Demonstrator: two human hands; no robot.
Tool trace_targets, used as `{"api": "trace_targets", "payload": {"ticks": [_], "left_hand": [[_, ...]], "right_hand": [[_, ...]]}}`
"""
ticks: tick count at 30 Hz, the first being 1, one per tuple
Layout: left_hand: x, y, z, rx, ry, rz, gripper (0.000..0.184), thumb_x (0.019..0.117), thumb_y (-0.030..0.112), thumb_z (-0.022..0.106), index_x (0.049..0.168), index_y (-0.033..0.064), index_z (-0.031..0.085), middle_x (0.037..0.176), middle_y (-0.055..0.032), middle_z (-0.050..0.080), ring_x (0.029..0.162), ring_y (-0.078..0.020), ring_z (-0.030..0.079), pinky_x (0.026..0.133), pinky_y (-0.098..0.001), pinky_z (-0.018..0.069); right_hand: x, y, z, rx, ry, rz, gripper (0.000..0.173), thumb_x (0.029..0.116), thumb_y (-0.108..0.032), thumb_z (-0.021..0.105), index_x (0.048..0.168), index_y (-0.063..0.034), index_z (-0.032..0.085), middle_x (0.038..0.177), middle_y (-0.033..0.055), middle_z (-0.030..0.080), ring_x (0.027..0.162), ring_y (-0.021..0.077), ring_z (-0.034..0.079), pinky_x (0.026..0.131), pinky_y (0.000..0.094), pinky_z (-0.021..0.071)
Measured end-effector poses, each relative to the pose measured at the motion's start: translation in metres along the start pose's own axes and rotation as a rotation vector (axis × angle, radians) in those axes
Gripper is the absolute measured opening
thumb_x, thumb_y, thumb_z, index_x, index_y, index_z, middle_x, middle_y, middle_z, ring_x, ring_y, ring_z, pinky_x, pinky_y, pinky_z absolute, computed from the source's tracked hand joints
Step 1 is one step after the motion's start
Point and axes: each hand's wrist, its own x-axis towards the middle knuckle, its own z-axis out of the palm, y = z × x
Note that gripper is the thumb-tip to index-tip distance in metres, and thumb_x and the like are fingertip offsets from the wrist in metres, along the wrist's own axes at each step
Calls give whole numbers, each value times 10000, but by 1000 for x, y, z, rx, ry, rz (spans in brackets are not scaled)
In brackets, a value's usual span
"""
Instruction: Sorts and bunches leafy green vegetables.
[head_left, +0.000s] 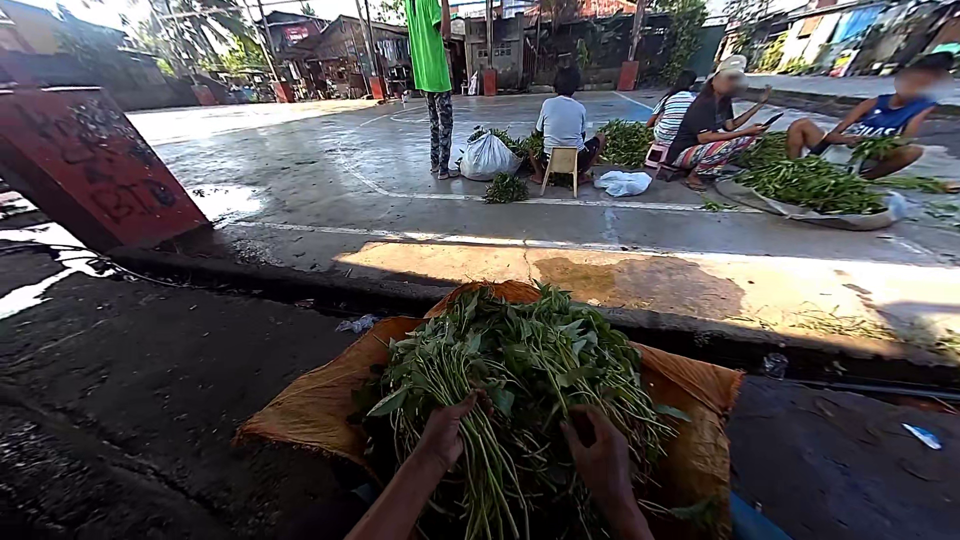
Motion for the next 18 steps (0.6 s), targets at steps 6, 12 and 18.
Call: {"api": "trace_targets", "payload": {"ticks": [6, 12, 18], "left_hand": [[0, -12, -3, 171, -57, 144, 173, 935, -96, 636, 1093, -50, 584, 949, -166, 732, 829, -238, 731, 794, -358, 617], [-6, -17, -2, 319, -5, 287, 334, 850, -119, 721, 1150, -69, 583, 945, -121, 706, 818, -183, 712, 759, -302, 621], [-7, -13, 1, 405, 52, 317, 676, 814, -12, 823, 1365, -75, 436, 1190, -160, 651, 1079, -149, 669, 958, -283, 564]], "right_hand": [[-49, -9, 53, 42, -4, -69, 380, 846, -76, 693, 1222, -42, 739, 782, 89, 642, 567, 139, 547, 535, 304, 493], [-63, -31, 69, -74, -83, -68, 492, 866, 0, 658, 1341, -122, 697, 916, 188, 661, 649, 283, 646, 593, 465, 570], [-63, -37, 69, -75, -242, -15, 434, 947, -137, 652, 1380, -109, 663, 974, 223, 668, 742, 360, 671, 665, 544, 564]]}}
